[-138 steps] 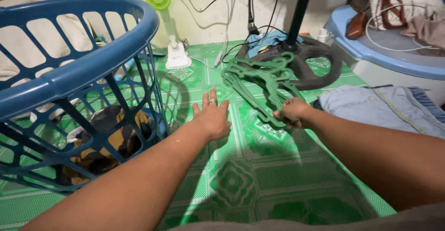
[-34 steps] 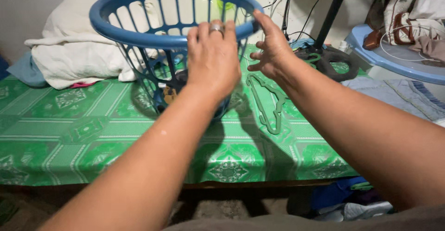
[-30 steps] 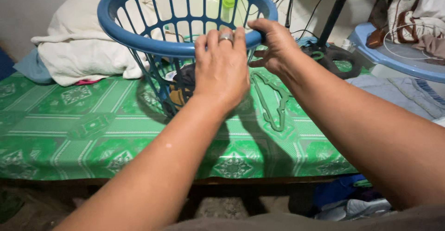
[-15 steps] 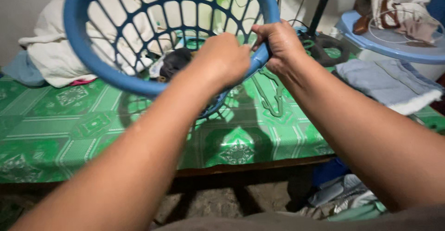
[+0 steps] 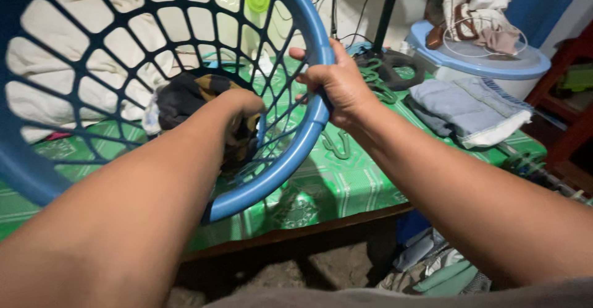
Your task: The person takes clothes from a laundry basket, places them on green hangers, and hangs them on a metal clothing rack. The person handles a red tank top, a striped t-shirt, and a patterned cloth, placing each on a hanger and adding them to the rack.
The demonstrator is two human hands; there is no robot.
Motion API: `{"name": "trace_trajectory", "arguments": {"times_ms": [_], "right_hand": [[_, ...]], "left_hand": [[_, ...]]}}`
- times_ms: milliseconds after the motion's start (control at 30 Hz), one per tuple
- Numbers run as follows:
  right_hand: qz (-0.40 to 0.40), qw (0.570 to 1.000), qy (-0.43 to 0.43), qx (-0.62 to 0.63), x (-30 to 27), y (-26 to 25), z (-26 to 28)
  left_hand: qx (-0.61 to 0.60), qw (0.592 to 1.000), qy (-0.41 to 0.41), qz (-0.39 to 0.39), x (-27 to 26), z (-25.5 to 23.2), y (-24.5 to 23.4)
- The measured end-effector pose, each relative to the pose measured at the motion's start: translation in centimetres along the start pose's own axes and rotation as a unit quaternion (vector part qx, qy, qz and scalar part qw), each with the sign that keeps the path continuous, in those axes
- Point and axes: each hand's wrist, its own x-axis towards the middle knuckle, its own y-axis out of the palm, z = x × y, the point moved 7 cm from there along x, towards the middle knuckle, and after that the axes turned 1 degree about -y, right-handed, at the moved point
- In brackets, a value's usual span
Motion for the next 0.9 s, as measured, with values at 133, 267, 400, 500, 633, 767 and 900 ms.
{"name": "trace_trajectory", "arguments": {"times_ms": [133, 267, 400, 500, 633, 767, 900], "right_hand": [[0.015, 1.000, -0.011, 0.011, -0.4, -0.1, 0.1], [0.020, 0.999, -0.015, 0.022, -0.5, -0.1, -0.1], [0.031, 0.999, -0.017, 0.017, -0.2, 0.1, -0.2], [0.018, 1.000, -0.014, 0.008, 0.2, 0.1, -0.2], [0.014, 1.000, -0.012, 0.003, 0.3, 0.2, 0.0], [0.008, 1.000, -0.017, -0.006, 0.3, 0.3, 0.0], [0.005, 1.000, -0.015, 0.009, 0.6, 0.6, -0.1]], "left_hand": [[-0.161, 0.985, -0.001, -0.058, 3.4, 2.6, 0.9], [-0.384, 0.919, -0.042, -0.078, 5.5, 6.2, 1.4], [-0.530, 0.822, -0.083, -0.190, 7.4, 9.1, -0.9], [-0.637, 0.732, -0.028, -0.241, 7.8, 10.6, -2.2], [-0.666, 0.706, -0.032, -0.237, 6.6, 12.3, -3.6], [-0.644, 0.740, -0.039, -0.190, 4.5, 11.5, -2.9], [-0.610, 0.781, -0.038, -0.130, 2.5, 10.3, -1.4]]}}
